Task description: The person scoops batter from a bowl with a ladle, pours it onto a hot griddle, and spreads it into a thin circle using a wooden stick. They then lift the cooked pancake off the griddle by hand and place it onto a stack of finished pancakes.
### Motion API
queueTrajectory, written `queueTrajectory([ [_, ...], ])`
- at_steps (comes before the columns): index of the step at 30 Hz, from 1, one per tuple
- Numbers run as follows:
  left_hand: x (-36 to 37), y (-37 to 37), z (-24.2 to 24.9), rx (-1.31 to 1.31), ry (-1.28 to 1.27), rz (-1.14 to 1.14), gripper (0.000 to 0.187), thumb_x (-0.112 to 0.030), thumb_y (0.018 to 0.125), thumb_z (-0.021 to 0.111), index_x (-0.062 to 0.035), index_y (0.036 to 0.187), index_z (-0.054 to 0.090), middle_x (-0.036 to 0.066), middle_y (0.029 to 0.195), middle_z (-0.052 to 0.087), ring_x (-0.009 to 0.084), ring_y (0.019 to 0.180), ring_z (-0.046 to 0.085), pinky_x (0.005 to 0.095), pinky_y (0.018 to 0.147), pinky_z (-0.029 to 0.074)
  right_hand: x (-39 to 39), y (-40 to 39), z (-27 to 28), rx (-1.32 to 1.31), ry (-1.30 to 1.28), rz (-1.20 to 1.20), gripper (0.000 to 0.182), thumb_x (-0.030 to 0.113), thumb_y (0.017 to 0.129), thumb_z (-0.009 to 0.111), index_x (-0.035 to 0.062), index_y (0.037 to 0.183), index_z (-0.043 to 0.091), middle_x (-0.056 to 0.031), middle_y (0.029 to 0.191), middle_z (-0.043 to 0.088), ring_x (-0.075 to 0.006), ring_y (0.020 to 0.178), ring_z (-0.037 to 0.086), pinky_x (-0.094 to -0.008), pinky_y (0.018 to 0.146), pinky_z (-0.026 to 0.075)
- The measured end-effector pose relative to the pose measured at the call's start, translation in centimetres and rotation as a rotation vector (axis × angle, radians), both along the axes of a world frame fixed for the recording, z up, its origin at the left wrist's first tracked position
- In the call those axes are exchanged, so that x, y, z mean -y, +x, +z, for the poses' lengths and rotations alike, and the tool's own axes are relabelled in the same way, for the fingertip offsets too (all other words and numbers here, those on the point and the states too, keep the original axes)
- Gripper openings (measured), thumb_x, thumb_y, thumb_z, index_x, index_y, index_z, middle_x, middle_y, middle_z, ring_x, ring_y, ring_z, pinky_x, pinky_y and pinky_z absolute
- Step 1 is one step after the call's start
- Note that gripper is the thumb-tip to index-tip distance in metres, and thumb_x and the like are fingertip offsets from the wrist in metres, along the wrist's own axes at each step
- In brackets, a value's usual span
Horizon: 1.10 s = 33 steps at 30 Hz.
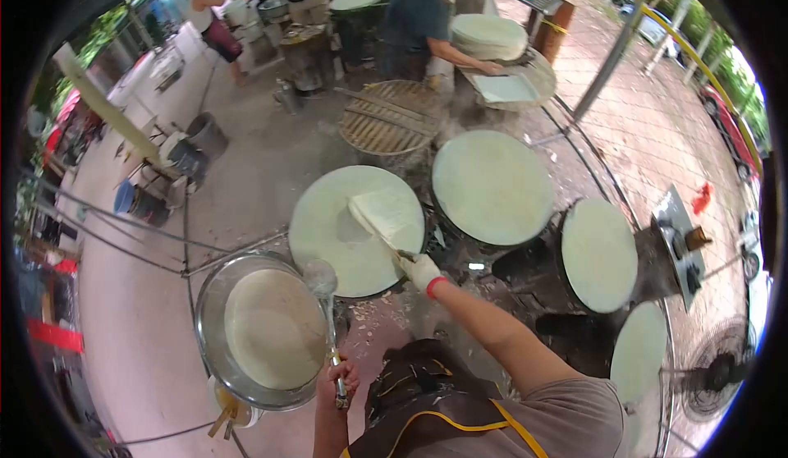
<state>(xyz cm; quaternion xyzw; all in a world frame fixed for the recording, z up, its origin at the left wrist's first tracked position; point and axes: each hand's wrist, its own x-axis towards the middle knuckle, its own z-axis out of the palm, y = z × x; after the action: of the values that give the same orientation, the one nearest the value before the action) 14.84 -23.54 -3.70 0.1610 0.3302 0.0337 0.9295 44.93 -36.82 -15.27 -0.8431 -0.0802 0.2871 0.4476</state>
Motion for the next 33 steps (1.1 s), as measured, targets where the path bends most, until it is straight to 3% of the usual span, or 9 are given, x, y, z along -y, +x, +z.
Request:
queueTrajectory([
  [5,3.0,1.5,0.4,0.07,-0.112,0.096,0.019,-0.018,0.086,0.052,-0.0037,0.1,0.051,0.007,0.073,0.044,0.0151,0.053,0.041,0.0239,0.041,0.038,1.7,5.9,4.5,0.135,0.229,-0.155,0.04,0.03,0.085,0.054,0.0051,0.116,0.058,-0.0174,0.099,0.065,-0.0239,0.091,0.064,-0.0308,0.08,0.047],
  [11,7.3,1.6,0.6,-0.029,-0.021,0.207,0.018,-0.016,0.088,0.051,-0.0032,0.1,0.051,0.007,0.074,0.044,0.0139,0.053,0.041,0.0228,0.041,0.037,-1.4,7.5,-6.8,0.101,0.36,0.501,0.038,0.026,0.088,0.055,-0.0009,0.115,0.057,-0.011,0.1,0.065,-0.0155,0.088,0.06,-0.0257,0.08,0.047],
  [20,9.7,1.3,0.6,-0.212,0.063,0.186,0.012,-0.015,0.091,0.044,-0.0048,0.09,0.05,0.003,0.066,0.039,0.0097,0.043,0.035,0.0206,0.034,0.031,1.3,7.7,-3.7,-0.071,0.298,0.552,0.031,0.024,0.086,0.054,0.0058,0.11,0.062,-0.0124,0.1,0.066,-0.0188,0.094,0.062,-0.0314,0.081,0.047],
  [23,8.7,2.2,0.4,-0.264,0.175,0.116,0.017,-0.018,0.091,0.04,-0.0062,0.082,0.046,0.002,0.062,0.037,0.0091,0.042,0.033,0.0209,0.033,0.029,0.6,9.1,-0.6,-0.265,0.21,0.381,0.031,0.023,0.086,0.055,0.0048,0.11,0.062,-0.0125,0.101,0.066,-0.0171,0.093,0.06,-0.0305,0.084,0.045],
  [24,8.1,2.8,0.3,-0.306,0.232,0.078,0.015,-0.018,0.091,0.041,-0.0063,0.081,0.045,0.001,0.061,0.037,0.0091,0.041,0.033,0.0213,0.033,0.029,-0.5,9.3,-3.6,-0.447,0.732,0.15,0.031,0.024,0.086,0.055,0.0035,0.108,0.062,-0.0109,0.092,0.067,-0.0154,0.084,0.06,-0.0279,0.079,0.047],
  [27,6.5,5.1,0.5,-0.435,0.44,-0.031,0.012,-0.015,0.088,0.044,-0.006,0.081,0.042,0.001,0.06,0.037,0.0094,0.039,0.035,0.0229,0.032,0.029,0.5,8.1,-6.0,-0.018,0.252,0.363,0.029,0.02,0.088,0.053,0.0014,0.109,0.061,-0.0079,0.084,0.066,-0.0119,0.079,0.058,-0.0235,0.072,0.047],
  [29,5.5,7.3,0.6,-0.494,0.648,-0.085,0.009,-0.013,0.087,0.047,-0.0053,0.083,0.043,0.001,0.06,0.038,0.01,0.038,0.036,0.0243,0.032,0.03,3.8,5.3,-4.5,-0.533,0.581,0.26,0.031,0.019,0.089,0.054,0.0014,0.114,0.059,-0.0038,0.079,0.063,-0.0075,0.074,0.057,-0.0203,0.061,0.045],
  [31,4.4,8.5,-0.3,-0.531,0.746,-0.132,0.009,-0.011,0.086,0.048,-0.0046,0.086,0.043,0.002,0.059,0.039,0.0108,0.037,0.036,0.0255,0.032,0.031,7.8,3.1,3.2,-0.364,0.246,0.313,0.035,0.023,0.087,0.058,0.0033,0.116,0.058,-0.001,0.075,0.061,-0.0071,0.062,0.053,-0.0227,0.05,0.041],
  [33,3.5,9.2,-1.6,-0.574,0.869,-0.196,0.009,-0.011,0.086,0.049,-0.0042,0.088,0.043,0.002,0.058,0.04,0.0114,0.037,0.037,0.0262,0.033,0.032,8.2,-0.9,0.5,-0.441,0.352,-0.197,0.034,0.024,0.087,0.059,0.0042,0.115,0.058,0.0002,0.073,0.06,-0.0074,0.056,0.05,-0.0241,0.045,0.038],
])
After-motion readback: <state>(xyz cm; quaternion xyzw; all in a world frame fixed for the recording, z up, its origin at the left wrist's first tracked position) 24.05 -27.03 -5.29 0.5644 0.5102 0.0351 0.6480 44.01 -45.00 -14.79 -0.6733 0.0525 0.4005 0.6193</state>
